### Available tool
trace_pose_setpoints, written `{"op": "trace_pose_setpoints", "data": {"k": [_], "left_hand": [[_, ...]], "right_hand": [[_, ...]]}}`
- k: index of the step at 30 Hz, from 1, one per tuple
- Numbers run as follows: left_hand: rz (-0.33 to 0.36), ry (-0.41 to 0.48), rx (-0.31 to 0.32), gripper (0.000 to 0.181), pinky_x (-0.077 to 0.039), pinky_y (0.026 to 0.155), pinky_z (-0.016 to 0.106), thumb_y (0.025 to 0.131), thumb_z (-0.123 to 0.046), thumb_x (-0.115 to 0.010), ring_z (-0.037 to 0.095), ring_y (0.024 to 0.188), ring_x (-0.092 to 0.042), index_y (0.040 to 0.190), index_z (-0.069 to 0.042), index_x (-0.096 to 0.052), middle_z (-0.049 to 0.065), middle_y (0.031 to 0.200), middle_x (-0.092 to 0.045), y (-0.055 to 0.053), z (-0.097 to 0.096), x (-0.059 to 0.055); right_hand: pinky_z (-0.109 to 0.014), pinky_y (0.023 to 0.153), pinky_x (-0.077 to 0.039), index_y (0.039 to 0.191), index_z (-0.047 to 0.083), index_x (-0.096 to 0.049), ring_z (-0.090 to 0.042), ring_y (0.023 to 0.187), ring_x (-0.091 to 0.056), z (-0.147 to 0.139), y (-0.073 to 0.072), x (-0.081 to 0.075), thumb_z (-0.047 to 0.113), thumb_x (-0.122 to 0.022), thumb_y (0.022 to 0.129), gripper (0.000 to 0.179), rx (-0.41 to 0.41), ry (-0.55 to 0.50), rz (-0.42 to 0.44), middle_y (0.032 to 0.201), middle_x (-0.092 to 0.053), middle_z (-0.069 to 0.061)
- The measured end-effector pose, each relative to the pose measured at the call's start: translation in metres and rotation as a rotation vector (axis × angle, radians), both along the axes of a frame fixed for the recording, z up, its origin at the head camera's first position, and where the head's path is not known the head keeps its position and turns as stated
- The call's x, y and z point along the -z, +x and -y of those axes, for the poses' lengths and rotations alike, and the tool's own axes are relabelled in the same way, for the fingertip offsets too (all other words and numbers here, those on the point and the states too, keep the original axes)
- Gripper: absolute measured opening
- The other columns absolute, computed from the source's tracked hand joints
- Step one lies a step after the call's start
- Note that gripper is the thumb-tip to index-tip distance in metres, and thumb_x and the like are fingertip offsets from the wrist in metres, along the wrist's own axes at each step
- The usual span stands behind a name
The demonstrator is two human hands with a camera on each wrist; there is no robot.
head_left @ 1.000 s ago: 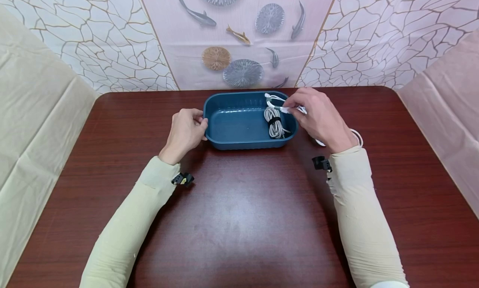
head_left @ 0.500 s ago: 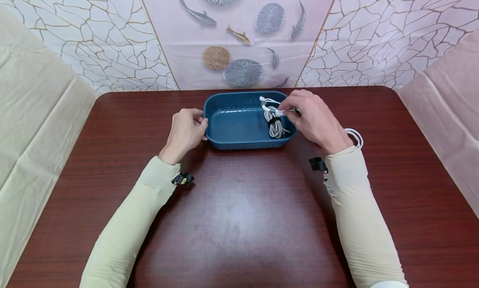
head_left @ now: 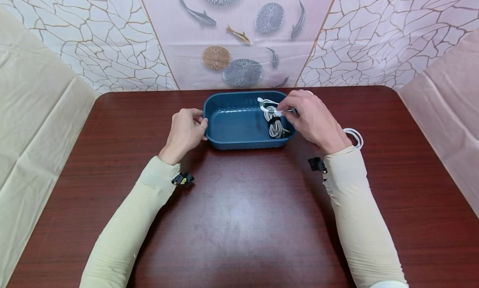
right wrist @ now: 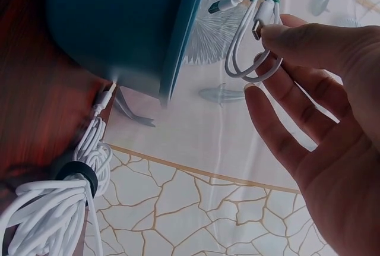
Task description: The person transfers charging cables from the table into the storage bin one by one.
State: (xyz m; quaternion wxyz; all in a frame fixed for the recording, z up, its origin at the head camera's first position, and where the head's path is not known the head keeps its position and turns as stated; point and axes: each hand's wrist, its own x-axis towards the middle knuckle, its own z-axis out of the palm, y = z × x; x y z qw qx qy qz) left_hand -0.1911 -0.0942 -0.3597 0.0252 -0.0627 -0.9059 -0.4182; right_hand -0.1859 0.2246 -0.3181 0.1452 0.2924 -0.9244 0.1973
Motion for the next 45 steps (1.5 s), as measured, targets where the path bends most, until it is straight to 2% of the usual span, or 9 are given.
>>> {"op": "trace_pose_setpoints", "data": {"k": [7,16,23,29,45], "left_hand": [[-0.001,-0.005,0.006,0.031,-0.056,0.050,0.017,0.100,-0.009,-0.060,0.015,0.056,-0.072,0.124,0.009,-0.066,0.017,0.091,-0.070,0.000,0.000,0.000],[0.001,0.003,-0.002,0.032,-0.057,0.051,0.019,0.100,-0.010,-0.061,0.014,0.055,-0.071,0.125,0.008,-0.066,0.016,0.091,-0.070,0.001,0.000,0.000],[0.003,0.002,-0.001,0.032,-0.057,0.051,0.019,0.100,-0.011,-0.060,0.013,0.055,-0.070,0.125,0.008,-0.066,0.017,0.092,-0.070,0.001,0.000,0.000],[0.000,0.003,0.001,0.032,-0.057,0.050,0.018,0.100,-0.010,-0.060,0.014,0.055,-0.071,0.125,0.009,-0.066,0.017,0.092,-0.069,0.000,0.000,0.001],[0.005,0.001,-0.006,0.031,-0.058,0.051,0.019,0.100,-0.010,-0.061,0.013,0.055,-0.071,0.125,0.008,-0.066,0.017,0.092,-0.070,0.000,0.000,0.000]], "right_hand": [[-0.046,0.097,-0.051,0.102,0.003,-0.076,-0.029,0.099,-0.065,0.002,0.000,0.000,-0.003,-0.068,0.092,0.014,-0.005,0.007,0.005,0.098,-0.073,-0.010],[-0.046,0.090,-0.053,0.100,0.003,-0.076,-0.028,0.095,-0.064,0.005,0.000,0.002,-0.004,-0.068,0.091,0.014,-0.008,0.022,0.003,0.095,-0.071,-0.010],[-0.043,0.093,-0.053,0.099,0.004,-0.076,-0.028,0.096,-0.064,0.007,0.000,0.002,-0.003,-0.068,0.091,0.013,-0.025,0.022,0.006,0.097,-0.072,-0.010],[-0.043,0.090,-0.053,0.098,0.003,-0.076,-0.028,0.094,-0.064,0.009,-0.001,0.005,-0.006,-0.067,0.090,0.015,-0.043,0.012,-0.001,0.095,-0.072,-0.010],[-0.044,0.091,-0.055,0.100,0.004,-0.076,-0.027,0.099,-0.064,0.014,0.000,0.007,-0.005,-0.068,0.090,0.015,-0.038,0.024,0.019,0.097,-0.072,-0.009]]}}
